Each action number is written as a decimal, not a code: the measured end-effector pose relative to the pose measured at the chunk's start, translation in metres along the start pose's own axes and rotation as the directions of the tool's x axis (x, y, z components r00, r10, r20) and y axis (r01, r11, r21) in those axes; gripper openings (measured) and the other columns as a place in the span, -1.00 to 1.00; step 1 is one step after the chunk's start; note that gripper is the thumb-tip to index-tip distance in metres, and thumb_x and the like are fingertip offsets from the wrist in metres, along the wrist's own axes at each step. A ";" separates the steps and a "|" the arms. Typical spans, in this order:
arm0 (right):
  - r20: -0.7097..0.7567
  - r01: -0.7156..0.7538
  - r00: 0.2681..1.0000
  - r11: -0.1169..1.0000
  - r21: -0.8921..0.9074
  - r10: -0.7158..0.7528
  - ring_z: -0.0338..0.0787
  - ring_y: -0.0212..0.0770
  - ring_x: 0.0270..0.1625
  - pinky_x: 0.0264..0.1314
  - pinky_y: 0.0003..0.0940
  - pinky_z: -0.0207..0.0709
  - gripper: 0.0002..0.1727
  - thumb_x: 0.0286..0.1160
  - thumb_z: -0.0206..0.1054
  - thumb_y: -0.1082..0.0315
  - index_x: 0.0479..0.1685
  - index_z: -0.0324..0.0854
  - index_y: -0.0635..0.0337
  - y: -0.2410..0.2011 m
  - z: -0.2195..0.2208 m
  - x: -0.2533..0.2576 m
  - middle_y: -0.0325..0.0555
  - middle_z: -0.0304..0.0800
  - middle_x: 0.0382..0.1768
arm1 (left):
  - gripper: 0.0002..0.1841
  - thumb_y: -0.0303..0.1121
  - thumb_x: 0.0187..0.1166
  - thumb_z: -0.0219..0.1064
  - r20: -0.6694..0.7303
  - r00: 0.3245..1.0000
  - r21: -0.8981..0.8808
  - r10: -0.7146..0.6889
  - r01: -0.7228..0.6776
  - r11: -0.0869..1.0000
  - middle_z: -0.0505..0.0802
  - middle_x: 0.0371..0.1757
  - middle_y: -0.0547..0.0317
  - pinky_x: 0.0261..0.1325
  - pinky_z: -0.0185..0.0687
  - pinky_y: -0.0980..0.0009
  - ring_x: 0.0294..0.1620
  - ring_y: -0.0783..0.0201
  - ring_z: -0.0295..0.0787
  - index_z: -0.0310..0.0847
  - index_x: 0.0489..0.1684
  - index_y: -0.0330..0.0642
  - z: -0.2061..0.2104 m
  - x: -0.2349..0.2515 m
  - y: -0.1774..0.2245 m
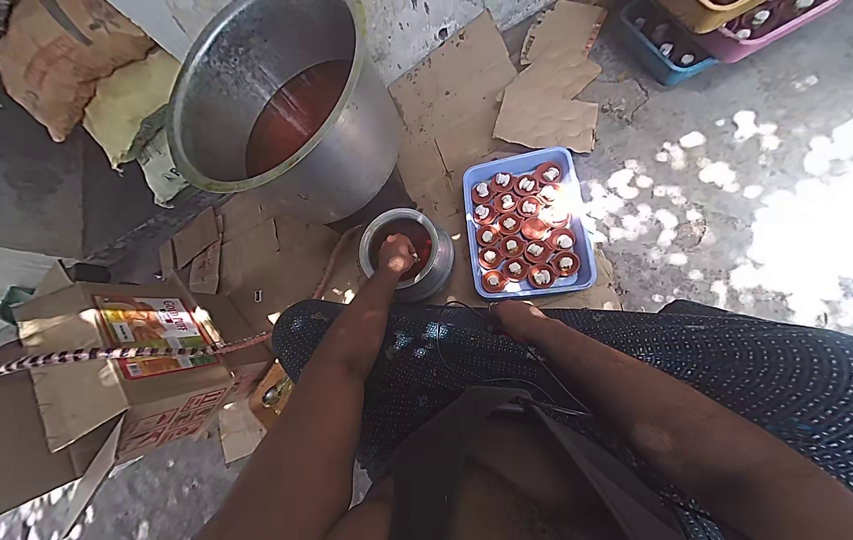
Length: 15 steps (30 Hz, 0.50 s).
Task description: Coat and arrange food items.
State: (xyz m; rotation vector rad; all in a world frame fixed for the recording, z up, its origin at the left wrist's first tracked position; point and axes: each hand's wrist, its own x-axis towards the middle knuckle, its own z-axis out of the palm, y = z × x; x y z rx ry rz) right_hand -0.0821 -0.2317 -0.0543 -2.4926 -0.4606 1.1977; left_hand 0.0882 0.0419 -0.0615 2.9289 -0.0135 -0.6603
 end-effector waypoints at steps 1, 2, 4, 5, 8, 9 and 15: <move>-0.004 -0.003 1.000 1.000 0.003 0.003 0.74 0.36 0.34 0.27 0.43 0.55 -0.54 0.76 0.23 0.03 0.21 0.64 0.30 0.000 0.000 0.000 0.35 0.75 0.20 | -0.72 -0.25 0.33 0.58 -0.024 1.000 -0.017 0.007 -0.008 1.000 0.88 0.14 -0.13 0.30 0.68 -0.29 0.28 -0.16 0.79 0.87 -0.03 -0.10 -0.002 0.001 -0.001; -0.007 -0.005 1.000 1.000 0.006 0.005 0.74 0.36 0.33 0.27 0.43 0.55 -0.54 0.76 0.23 0.02 0.21 0.64 0.30 0.000 0.000 -0.001 0.34 0.76 0.20 | -0.71 -0.24 0.34 0.58 -0.051 0.999 -0.041 0.006 -0.008 0.999 0.89 0.13 -0.13 0.31 0.67 -0.29 0.28 -0.16 0.80 0.87 -0.02 -0.11 -0.004 0.002 -0.002; -0.006 -0.009 1.000 1.000 0.009 0.009 0.74 0.36 0.33 0.26 0.43 0.55 -0.54 0.76 0.24 0.03 0.20 0.64 0.31 0.000 -0.001 -0.002 0.35 0.76 0.19 | -0.70 -0.24 0.36 0.58 -0.115 0.993 -0.119 0.005 -0.019 0.993 0.90 0.11 -0.12 0.36 0.65 -0.26 0.27 -0.13 0.80 0.86 0.00 -0.14 -0.009 0.003 -0.004; -0.007 -0.010 1.000 1.000 0.010 0.010 0.74 0.37 0.32 0.26 0.43 0.55 -0.54 0.76 0.23 0.03 0.19 0.64 0.32 -0.001 -0.002 -0.004 0.35 0.76 0.19 | -0.69 -0.24 0.37 0.57 -0.142 0.990 -0.161 0.003 -0.027 0.987 0.90 0.11 -0.09 0.39 0.65 -0.22 0.27 -0.09 0.81 0.85 0.02 -0.15 -0.013 0.002 -0.004; -0.012 -0.006 1.000 1.000 0.016 0.006 0.75 0.37 0.30 0.23 0.43 0.56 -0.55 0.77 0.23 0.03 0.17 0.65 0.31 0.000 0.000 -0.003 0.35 0.76 0.16 | -0.68 -0.27 0.40 0.58 -0.201 0.980 -0.268 -0.002 -0.053 0.962 0.91 0.09 -0.08 0.42 0.66 -0.14 0.23 -0.03 0.84 0.84 0.06 -0.21 -0.021 -0.004 -0.002; -0.014 -0.008 1.000 1.000 0.016 0.008 0.76 0.37 0.30 0.23 0.44 0.56 -0.55 0.76 0.23 0.03 0.18 0.65 0.31 0.000 0.001 -0.002 0.35 0.77 0.16 | -0.69 -0.29 0.41 0.57 -0.217 0.976 -0.282 0.004 -0.067 0.957 0.92 0.07 -0.07 0.41 0.67 -0.12 0.21 -0.02 0.85 0.84 0.05 -0.21 -0.023 -0.005 -0.001; -0.010 -0.010 1.000 1.000 0.009 0.010 0.75 0.37 0.31 0.24 0.44 0.56 -0.54 0.76 0.24 0.02 0.21 0.65 0.29 0.000 0.001 -0.002 0.34 0.77 0.17 | -0.70 -0.28 0.40 0.56 -0.217 0.976 -0.253 -0.007 -0.049 0.966 0.91 0.08 -0.06 0.42 0.65 -0.15 0.24 -0.03 0.83 0.84 0.04 -0.18 -0.021 -0.005 -0.003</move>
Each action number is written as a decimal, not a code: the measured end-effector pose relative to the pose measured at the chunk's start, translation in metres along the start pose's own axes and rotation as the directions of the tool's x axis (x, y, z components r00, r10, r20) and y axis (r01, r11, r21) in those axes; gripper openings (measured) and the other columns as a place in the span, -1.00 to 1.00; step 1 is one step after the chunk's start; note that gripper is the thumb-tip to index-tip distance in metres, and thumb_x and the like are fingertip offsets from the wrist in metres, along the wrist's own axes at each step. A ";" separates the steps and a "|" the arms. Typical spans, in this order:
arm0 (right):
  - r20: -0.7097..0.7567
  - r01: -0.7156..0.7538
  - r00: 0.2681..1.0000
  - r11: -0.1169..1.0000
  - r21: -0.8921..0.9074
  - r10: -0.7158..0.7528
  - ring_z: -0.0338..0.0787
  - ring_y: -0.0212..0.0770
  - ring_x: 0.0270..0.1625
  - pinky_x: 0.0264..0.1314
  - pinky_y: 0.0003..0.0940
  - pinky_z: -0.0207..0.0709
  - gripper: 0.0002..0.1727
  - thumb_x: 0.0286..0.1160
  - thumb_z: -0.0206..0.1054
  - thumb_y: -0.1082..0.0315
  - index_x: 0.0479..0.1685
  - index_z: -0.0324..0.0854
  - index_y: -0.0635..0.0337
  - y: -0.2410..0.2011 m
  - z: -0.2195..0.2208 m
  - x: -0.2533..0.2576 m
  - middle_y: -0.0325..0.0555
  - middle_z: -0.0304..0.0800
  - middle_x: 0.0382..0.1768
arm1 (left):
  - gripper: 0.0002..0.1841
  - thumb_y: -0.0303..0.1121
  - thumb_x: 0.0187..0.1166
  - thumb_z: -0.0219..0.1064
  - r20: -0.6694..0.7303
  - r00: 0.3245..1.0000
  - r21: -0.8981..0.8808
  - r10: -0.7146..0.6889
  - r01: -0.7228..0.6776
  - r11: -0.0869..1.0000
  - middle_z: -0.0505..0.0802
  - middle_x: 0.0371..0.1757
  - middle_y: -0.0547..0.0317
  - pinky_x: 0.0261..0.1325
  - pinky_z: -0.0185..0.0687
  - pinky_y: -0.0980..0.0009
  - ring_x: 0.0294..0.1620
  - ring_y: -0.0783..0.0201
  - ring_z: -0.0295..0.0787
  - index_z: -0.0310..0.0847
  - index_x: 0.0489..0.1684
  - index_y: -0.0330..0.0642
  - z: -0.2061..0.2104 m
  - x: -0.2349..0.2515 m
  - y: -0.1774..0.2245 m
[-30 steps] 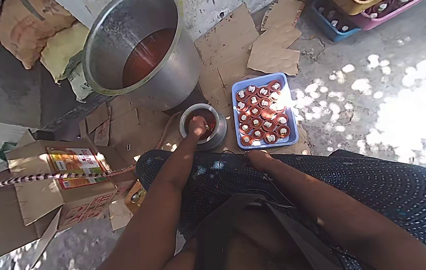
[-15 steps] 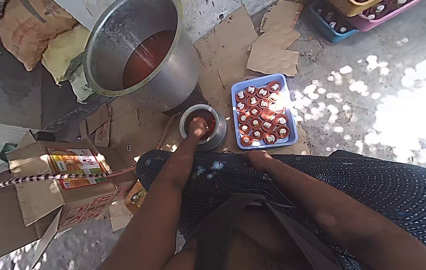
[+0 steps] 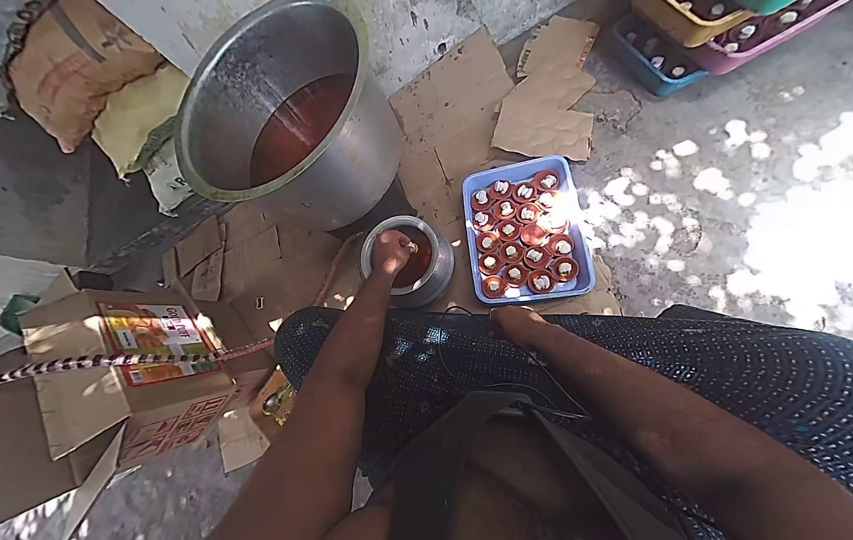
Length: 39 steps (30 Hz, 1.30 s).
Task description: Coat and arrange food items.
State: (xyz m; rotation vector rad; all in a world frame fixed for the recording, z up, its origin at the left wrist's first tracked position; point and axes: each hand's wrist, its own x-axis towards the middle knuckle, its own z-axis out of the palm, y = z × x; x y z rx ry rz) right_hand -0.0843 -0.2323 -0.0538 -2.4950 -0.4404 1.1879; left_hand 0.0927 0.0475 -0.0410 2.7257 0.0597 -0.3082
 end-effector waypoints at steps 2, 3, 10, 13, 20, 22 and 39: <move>0.005 -0.001 1.000 1.000 0.002 0.001 0.75 0.37 0.31 0.24 0.45 0.55 -0.53 0.75 0.24 0.01 0.22 0.64 0.29 -0.001 -0.001 0.000 0.35 0.77 0.18 | -0.70 -0.27 0.39 0.56 0.041 0.999 0.062 -0.006 0.003 0.998 0.91 0.10 -0.05 0.41 0.65 -0.19 0.26 -0.05 0.82 0.85 0.04 -0.14 0.005 0.002 -0.003; 0.005 -0.001 1.000 1.000 0.003 0.000 0.75 0.37 0.30 0.23 0.46 0.55 -0.53 0.75 0.24 0.01 0.22 0.64 0.29 -0.001 -0.001 0.000 0.35 0.77 0.18 | -0.70 -0.26 0.39 0.57 0.072 0.997 0.102 -0.010 0.003 0.995 0.90 0.12 -0.06 0.40 0.64 -0.21 0.28 -0.08 0.81 0.85 0.05 -0.13 0.007 0.003 -0.003; 0.001 0.008 1.000 1.000 0.012 -0.008 0.75 0.37 0.31 0.26 0.45 0.55 -0.54 0.76 0.23 0.03 0.24 0.64 0.29 0.000 -0.001 0.001 0.34 0.77 0.18 | -0.70 -0.27 0.37 0.57 0.227 0.972 0.276 -0.054 -0.011 0.961 0.88 0.18 -0.12 0.33 0.67 -0.28 0.33 -0.16 0.77 0.86 0.05 -0.08 0.018 0.001 -0.001; -0.009 0.000 1.000 1.000 0.007 0.000 0.76 0.37 0.31 0.25 0.45 0.56 -0.56 0.76 0.23 0.04 0.21 0.65 0.27 0.001 0.000 0.002 0.34 0.77 0.18 | -0.69 -0.25 0.30 0.62 0.230 0.969 0.276 -0.085 0.019 0.961 0.89 0.14 -0.10 0.28 0.70 -0.28 0.28 -0.14 0.81 0.87 0.01 -0.06 0.021 0.000 0.000; -0.007 0.007 1.000 1.000 0.006 -0.007 0.75 0.37 0.31 0.25 0.44 0.56 -0.55 0.76 0.22 0.03 0.22 0.65 0.28 0.002 0.000 0.003 0.34 0.77 0.18 | -0.68 -0.24 0.27 0.65 0.231 0.971 0.248 -0.065 0.005 0.969 0.90 0.11 -0.10 0.29 0.70 -0.27 0.26 -0.14 0.81 0.87 -0.03 -0.09 0.022 0.002 -0.004; -0.005 0.004 1.000 1.000 0.015 -0.004 0.75 0.37 0.32 0.26 0.44 0.55 -0.55 0.76 0.22 0.03 0.24 0.66 0.27 0.002 0.000 0.001 0.34 0.77 0.19 | -0.66 -0.23 0.29 0.64 0.199 0.978 0.182 -0.055 0.018 0.983 0.90 0.11 -0.08 0.34 0.68 -0.25 0.28 -0.12 0.81 0.86 0.01 -0.10 0.016 0.003 -0.004; -0.034 0.025 0.999 0.999 0.019 -0.025 0.75 0.38 0.32 0.27 0.44 0.55 -0.55 0.76 0.23 0.05 0.20 0.67 0.31 0.005 0.003 -0.004 0.36 0.77 0.18 | -0.61 -0.37 0.38 0.57 0.100 0.995 -0.292 0.004 0.026 0.956 0.90 0.00 -0.05 0.18 0.82 -0.01 -0.01 0.06 0.90 0.73 0.18 -0.25 0.021 0.000 0.009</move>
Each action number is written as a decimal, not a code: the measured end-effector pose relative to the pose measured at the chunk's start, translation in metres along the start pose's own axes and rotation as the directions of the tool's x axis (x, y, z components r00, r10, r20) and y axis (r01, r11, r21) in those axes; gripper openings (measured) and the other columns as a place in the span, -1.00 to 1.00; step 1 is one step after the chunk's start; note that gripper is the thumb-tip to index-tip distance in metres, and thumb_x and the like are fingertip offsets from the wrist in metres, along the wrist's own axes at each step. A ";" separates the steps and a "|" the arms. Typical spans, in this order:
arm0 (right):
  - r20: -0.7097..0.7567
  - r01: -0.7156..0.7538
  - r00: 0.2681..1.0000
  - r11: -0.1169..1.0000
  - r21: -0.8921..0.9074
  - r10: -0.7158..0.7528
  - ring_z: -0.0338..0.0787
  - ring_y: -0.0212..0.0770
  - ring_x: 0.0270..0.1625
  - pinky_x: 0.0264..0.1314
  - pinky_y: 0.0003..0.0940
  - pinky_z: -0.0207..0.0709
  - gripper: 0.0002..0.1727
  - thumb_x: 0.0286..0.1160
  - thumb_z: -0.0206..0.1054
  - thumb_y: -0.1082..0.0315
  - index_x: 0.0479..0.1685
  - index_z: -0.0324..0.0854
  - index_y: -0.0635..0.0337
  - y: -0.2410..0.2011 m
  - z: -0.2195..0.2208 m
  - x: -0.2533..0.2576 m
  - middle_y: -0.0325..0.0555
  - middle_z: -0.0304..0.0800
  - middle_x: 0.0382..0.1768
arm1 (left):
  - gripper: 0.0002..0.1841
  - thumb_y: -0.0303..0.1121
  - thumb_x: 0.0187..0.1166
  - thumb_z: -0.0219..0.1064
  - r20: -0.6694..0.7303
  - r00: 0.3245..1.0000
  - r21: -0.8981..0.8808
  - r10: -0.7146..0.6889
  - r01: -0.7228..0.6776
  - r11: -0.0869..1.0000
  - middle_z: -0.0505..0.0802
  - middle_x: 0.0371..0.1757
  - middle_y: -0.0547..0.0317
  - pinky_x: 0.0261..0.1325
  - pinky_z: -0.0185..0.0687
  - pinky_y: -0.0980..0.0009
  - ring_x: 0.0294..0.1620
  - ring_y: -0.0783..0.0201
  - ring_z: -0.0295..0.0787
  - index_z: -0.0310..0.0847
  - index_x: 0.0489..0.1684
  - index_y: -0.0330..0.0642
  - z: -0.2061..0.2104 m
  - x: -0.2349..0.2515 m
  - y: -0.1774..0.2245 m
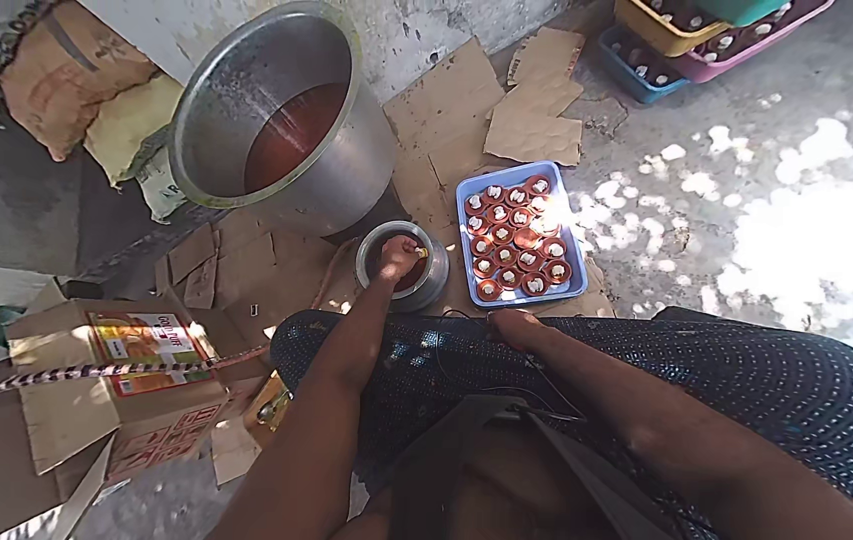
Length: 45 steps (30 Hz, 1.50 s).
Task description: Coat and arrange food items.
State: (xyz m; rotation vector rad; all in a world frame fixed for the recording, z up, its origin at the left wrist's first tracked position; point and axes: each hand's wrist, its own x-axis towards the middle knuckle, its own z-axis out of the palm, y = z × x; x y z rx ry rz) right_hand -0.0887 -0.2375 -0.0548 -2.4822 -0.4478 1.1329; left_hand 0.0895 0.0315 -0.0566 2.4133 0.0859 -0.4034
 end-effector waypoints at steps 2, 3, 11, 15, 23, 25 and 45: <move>0.008 -0.010 1.000 1.000 -0.006 0.011 0.74 0.38 0.32 0.28 0.44 0.55 -0.54 0.77 0.22 0.05 0.21 0.65 0.33 0.001 0.000 -0.001 0.38 0.76 0.19 | -0.61 -0.39 0.39 0.57 0.016 1.000 -0.008 -0.005 0.005 1.000 0.89 0.02 -0.07 0.19 0.82 -0.02 0.00 0.05 0.89 0.71 0.18 -0.25 0.004 0.003 0.000; 0.016 -0.020 1.000 1.000 -0.016 0.020 0.74 0.38 0.33 0.27 0.44 0.55 -0.53 0.78 0.21 0.04 0.22 0.63 0.33 0.001 -0.001 -0.001 0.38 0.75 0.20 | -0.60 -0.41 0.39 0.56 0.021 1.000 -0.039 -0.007 0.007 0.999 0.88 0.02 -0.09 0.17 0.83 -0.02 -0.01 0.04 0.89 0.69 0.20 -0.27 0.006 0.005 -0.002; -0.003 0.002 1.000 1.000 0.016 -0.002 0.73 0.41 0.32 0.26 0.47 0.54 -0.53 0.72 0.28 0.04 0.18 0.66 0.35 0.006 0.003 -0.004 0.39 0.75 0.19 | -0.41 -0.66 0.49 0.45 0.064 0.979 -0.513 -0.193 0.198 0.835 0.76 0.25 -0.21 0.03 0.89 0.19 -0.08 0.08 0.90 0.37 0.55 -0.36 0.000 -0.004 0.020; -0.001 -0.006 1.000 0.999 0.048 0.006 0.69 0.45 0.37 0.32 0.51 0.50 -0.51 0.71 0.29 0.05 0.22 0.65 0.38 0.009 0.004 -0.010 0.43 0.72 0.23 | -0.43 -0.65 0.52 0.42 0.093 0.991 -0.556 -0.099 0.134 0.820 0.76 0.19 -0.12 0.06 0.88 0.21 -0.06 0.14 0.87 0.38 0.54 -0.32 0.008 -0.001 0.046; 0.007 -0.028 1.000 0.987 0.158 0.028 0.72 0.45 0.32 0.25 0.53 0.53 -0.57 0.68 0.34 0.13 0.14 0.66 0.41 0.025 -0.006 -0.006 0.42 0.74 0.19 | -0.54 -0.55 0.47 0.49 0.175 0.967 -0.373 0.185 -0.109 0.921 0.82 0.17 -0.21 0.11 0.87 0.11 -0.02 0.06 0.89 0.57 0.37 -0.42 0.120 0.051 0.116; -0.001 -0.033 0.999 0.982 0.184 0.034 0.71 0.44 0.33 0.26 0.53 0.53 -0.59 0.66 0.34 0.15 0.13 0.67 0.40 0.029 -0.004 -0.002 0.41 0.74 0.19 | -0.60 -0.45 0.48 0.49 0.191 0.947 -0.181 0.257 -0.224 0.958 0.87 0.16 -0.16 0.21 0.84 0.09 0.03 0.08 0.90 0.67 0.29 -0.38 0.153 0.066 0.131; 0.052 -0.050 0.998 0.926 0.375 0.033 0.75 0.27 0.35 0.27 0.39 0.58 -0.64 0.67 0.32 0.15 0.20 0.67 0.24 0.049 -0.005 -0.009 0.23 0.77 0.23 | -0.76 -0.22 0.55 0.39 0.247 0.914 0.447 0.323 -0.403 0.798 0.93 0.11 0.00 0.41 0.65 -0.14 0.25 -0.02 0.85 0.88 -0.03 -0.11 0.272 0.101 0.158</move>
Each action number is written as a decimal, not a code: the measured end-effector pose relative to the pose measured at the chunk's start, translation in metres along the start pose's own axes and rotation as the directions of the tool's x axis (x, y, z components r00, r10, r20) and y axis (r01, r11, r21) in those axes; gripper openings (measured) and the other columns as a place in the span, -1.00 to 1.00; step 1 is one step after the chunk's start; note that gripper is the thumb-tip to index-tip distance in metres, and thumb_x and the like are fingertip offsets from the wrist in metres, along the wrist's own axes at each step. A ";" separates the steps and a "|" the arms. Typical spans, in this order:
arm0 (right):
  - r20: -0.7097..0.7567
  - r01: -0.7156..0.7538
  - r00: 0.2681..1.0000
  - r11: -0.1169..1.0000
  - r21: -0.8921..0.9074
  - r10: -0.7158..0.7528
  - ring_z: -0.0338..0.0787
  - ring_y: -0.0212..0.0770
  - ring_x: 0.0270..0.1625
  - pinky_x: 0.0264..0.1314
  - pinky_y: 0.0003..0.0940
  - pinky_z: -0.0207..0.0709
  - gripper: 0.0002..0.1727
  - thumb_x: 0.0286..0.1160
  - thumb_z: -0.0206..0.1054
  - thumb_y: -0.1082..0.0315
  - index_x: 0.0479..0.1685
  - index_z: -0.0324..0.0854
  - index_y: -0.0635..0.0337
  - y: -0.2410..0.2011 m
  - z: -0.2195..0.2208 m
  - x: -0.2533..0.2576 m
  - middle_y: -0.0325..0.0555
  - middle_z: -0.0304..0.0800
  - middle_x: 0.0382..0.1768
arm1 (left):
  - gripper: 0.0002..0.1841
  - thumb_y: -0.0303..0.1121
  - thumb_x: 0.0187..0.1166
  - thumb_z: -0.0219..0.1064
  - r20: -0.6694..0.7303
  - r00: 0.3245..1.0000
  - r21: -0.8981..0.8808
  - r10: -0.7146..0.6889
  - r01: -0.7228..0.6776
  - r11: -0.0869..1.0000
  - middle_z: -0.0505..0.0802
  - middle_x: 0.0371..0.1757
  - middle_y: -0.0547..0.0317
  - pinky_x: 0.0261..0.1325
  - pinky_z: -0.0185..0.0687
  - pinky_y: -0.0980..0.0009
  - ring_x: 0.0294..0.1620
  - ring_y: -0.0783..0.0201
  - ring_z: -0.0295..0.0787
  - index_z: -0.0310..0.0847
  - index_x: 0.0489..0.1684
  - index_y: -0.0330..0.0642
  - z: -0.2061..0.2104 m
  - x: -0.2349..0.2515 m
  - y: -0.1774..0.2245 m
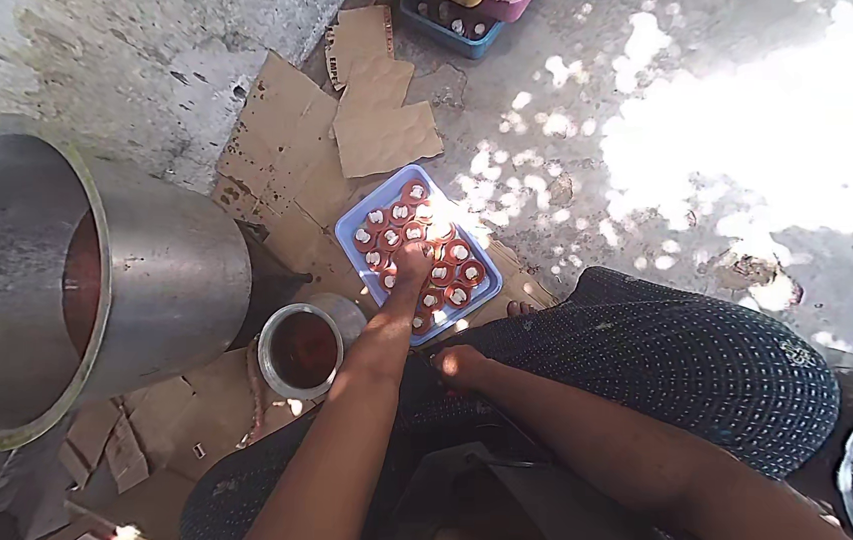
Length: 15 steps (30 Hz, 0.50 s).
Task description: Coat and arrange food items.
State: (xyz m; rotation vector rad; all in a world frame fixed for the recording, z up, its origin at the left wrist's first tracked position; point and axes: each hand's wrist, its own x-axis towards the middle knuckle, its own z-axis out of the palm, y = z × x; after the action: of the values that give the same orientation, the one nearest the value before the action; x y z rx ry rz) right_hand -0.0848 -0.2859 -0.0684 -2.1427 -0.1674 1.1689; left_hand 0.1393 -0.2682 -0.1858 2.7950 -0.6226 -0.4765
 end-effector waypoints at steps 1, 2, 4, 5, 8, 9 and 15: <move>-0.010 0.008 1.000 1.000 0.002 -0.008 0.75 0.27 0.33 0.26 0.39 0.58 -0.64 0.66 0.33 0.15 0.18 0.68 0.24 0.002 0.002 0.002 0.22 0.78 0.22 | -0.75 -0.21 0.56 0.38 0.021 1.000 0.023 -0.001 0.000 1.000 0.93 0.13 -0.01 0.44 0.64 -0.13 0.28 -0.02 0.84 0.87 -0.02 -0.12 -0.001 -0.001 0.003; -0.017 0.012 1.000 1.000 0.008 -0.012 0.75 0.28 0.32 0.26 0.39 0.58 -0.65 0.65 0.34 0.15 0.17 0.68 0.24 0.003 0.003 0.003 0.23 0.78 0.21 | -0.76 -0.22 0.58 0.37 0.044 0.999 0.034 -0.004 0.002 0.999 0.92 0.15 -0.02 0.46 0.63 -0.12 0.31 -0.03 0.82 0.86 0.00 -0.13 -0.003 -0.003 0.006; -0.017 0.011 1.000 1.000 0.018 -0.010 0.75 0.28 0.32 0.25 0.40 0.58 -0.65 0.66 0.33 0.15 0.18 0.68 0.24 0.004 0.002 0.004 0.23 0.78 0.20 | -0.76 -0.25 0.56 0.37 0.058 0.998 0.044 -0.019 0.016 0.999 0.91 0.17 -0.02 0.44 0.64 -0.14 0.33 -0.03 0.82 0.86 0.01 -0.13 -0.003 -0.003 0.008; -0.016 0.011 1.000 1.000 0.022 -0.010 0.75 0.29 0.33 0.25 0.39 0.58 -0.65 0.66 0.33 0.15 0.18 0.68 0.24 0.004 0.002 0.004 0.24 0.78 0.20 | -0.76 -0.25 0.56 0.37 0.065 0.997 0.044 -0.032 0.029 0.999 0.91 0.18 -0.02 0.42 0.65 -0.16 0.33 -0.04 0.81 0.85 0.01 -0.12 -0.003 -0.003 0.009; -0.009 0.003 1.000 1.000 0.024 -0.003 0.76 0.28 0.32 0.24 0.39 0.58 -0.66 0.67 0.30 0.16 0.18 0.68 0.23 0.003 0.001 0.004 0.23 0.79 0.19 | -0.74 -0.24 0.56 0.39 0.094 0.993 0.061 -0.065 0.059 0.996 0.88 0.23 -0.06 0.46 0.62 -0.17 0.39 -0.08 0.77 0.84 0.05 -0.14 -0.005 -0.002 0.012; -0.009 0.004 1.000 1.000 0.028 -0.004 0.76 0.28 0.32 0.24 0.40 0.58 -0.66 0.68 0.30 0.16 0.17 0.68 0.23 0.003 0.001 0.003 0.24 0.79 0.19 | -0.74 -0.24 0.53 0.42 0.071 0.996 0.064 -0.057 0.052 0.997 0.88 0.24 -0.05 0.46 0.62 -0.16 0.38 -0.07 0.78 0.84 0.06 -0.13 -0.005 -0.003 0.012; -0.012 -0.020 1.000 0.999 0.031 0.021 0.80 0.31 0.21 0.15 0.44 0.59 -0.67 0.65 0.31 0.15 0.06 0.71 0.26 -0.001 -0.002 0.001 0.25 0.82 0.07 | -0.73 -0.24 0.70 0.25 -0.080 0.971 0.039 0.225 -0.223 0.974 0.88 0.16 -0.02 0.36 0.72 -0.04 0.24 -0.01 0.84 0.85 0.08 -0.12 -0.003 -0.020 0.029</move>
State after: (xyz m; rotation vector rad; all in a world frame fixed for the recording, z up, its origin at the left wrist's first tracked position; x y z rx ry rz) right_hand -0.0827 -0.2862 -0.0677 -2.1287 -0.1216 1.1627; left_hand 0.1128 -0.2843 -0.1694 2.7101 -0.9196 -0.3048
